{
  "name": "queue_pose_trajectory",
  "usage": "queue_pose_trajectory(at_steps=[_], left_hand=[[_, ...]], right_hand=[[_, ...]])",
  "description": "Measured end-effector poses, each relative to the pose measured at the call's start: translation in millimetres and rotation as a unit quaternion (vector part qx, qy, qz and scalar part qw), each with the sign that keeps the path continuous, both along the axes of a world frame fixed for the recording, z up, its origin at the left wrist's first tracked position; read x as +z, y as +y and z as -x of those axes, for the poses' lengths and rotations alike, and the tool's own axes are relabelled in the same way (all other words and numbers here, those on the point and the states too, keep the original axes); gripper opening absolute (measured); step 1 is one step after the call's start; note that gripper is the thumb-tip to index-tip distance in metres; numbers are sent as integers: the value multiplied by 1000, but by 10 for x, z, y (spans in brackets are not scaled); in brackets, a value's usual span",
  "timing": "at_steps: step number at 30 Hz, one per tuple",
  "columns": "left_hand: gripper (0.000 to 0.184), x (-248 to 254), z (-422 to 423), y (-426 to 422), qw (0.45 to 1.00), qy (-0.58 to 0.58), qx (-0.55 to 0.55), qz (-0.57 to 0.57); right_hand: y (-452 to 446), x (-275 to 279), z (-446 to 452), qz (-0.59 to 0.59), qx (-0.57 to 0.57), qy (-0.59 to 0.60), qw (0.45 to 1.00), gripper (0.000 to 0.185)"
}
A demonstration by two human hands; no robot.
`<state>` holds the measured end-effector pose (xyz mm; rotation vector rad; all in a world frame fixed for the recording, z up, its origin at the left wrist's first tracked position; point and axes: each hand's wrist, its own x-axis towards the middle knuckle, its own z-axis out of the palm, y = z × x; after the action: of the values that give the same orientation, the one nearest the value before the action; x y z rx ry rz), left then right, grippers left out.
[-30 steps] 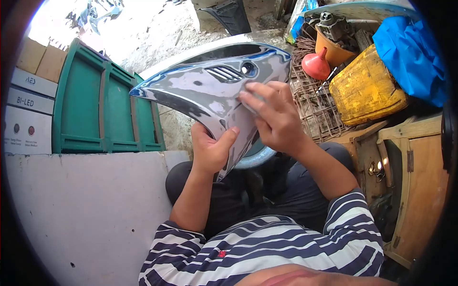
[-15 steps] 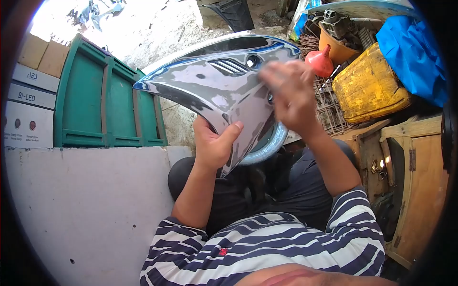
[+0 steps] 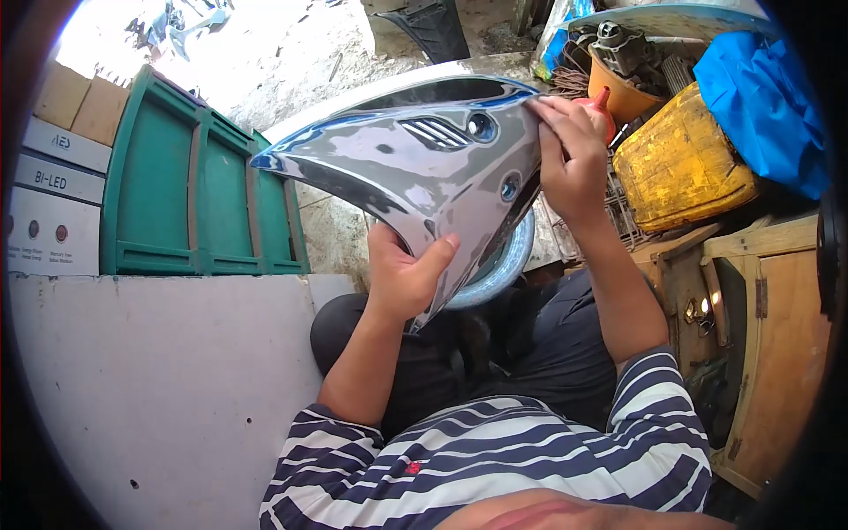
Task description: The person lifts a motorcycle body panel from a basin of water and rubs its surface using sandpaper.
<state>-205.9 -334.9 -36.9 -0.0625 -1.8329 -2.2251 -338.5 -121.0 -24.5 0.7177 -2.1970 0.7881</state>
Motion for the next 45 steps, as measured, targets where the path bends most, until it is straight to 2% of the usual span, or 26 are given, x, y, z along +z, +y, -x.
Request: queue_pose_trajectory(at_steps=[2,6,9,12,15,18,21,23,26,28,30,32,35,37,40,43,45], left_hand=[[42,33,10,3,1000,3,-7,-7],[42,68,15,-33,1000,-18,4,-18],[48,55,-6,-46,1000,-25,-17,-4],[41,36,3,-8,1000,9,-18,-4],[40,62,16,14,1000,20,-14,-4],[41,79,18,-40,1000,-11,2,-8],[47,55,9,-65,1000,-16,0,3],[43,42,10,-38,1000,-5,-4,10],[41,61,-5,-3,1000,-11,-12,6],[41,60,16,-16,1000,-9,-14,1],[42,30,39,-55,1000,4,-12,-3],[42,53,29,-60,1000,-7,-4,-18],[42,46,6,-49,1000,-13,-2,-14],[42,39,15,-33,1000,-11,-7,-6],[42,46,20,-17,1000,-6,-8,-1],[42,45,22,-38,1000,-5,0,1],[42,24,42,-65,1000,-13,10,-4]], right_hand=[[-67,5,-91,9,15,18,1000,37],[-307,42,-591,-41,169,-4,985,48],[-125,32,-260,-57,122,67,989,50],[50,45,48,20,21,-3,1000,41],[-95,32,-159,-4,33,11,999,38],[-266,98,-514,-36,145,6,989,40],[-112,70,-244,-55,114,45,991,39],[27,41,14,-9,33,4,999,30],[33,-11,42,14,-5,-5,1000,27],[-133,-17,-185,-8,60,40,997,32],[-289,-38,-506,-19,144,20,989,46],[-270,44,-537,-52,188,31,980,47],[-94,29,-181,-29,113,50,992,39],[15,27,31,24,36,-14,999,28],[7,12,18,33,-2,-39,999,25],[-211,-16,-296,-5,76,20,997,34],[-343,-78,-542,2,156,-10,988,44]])
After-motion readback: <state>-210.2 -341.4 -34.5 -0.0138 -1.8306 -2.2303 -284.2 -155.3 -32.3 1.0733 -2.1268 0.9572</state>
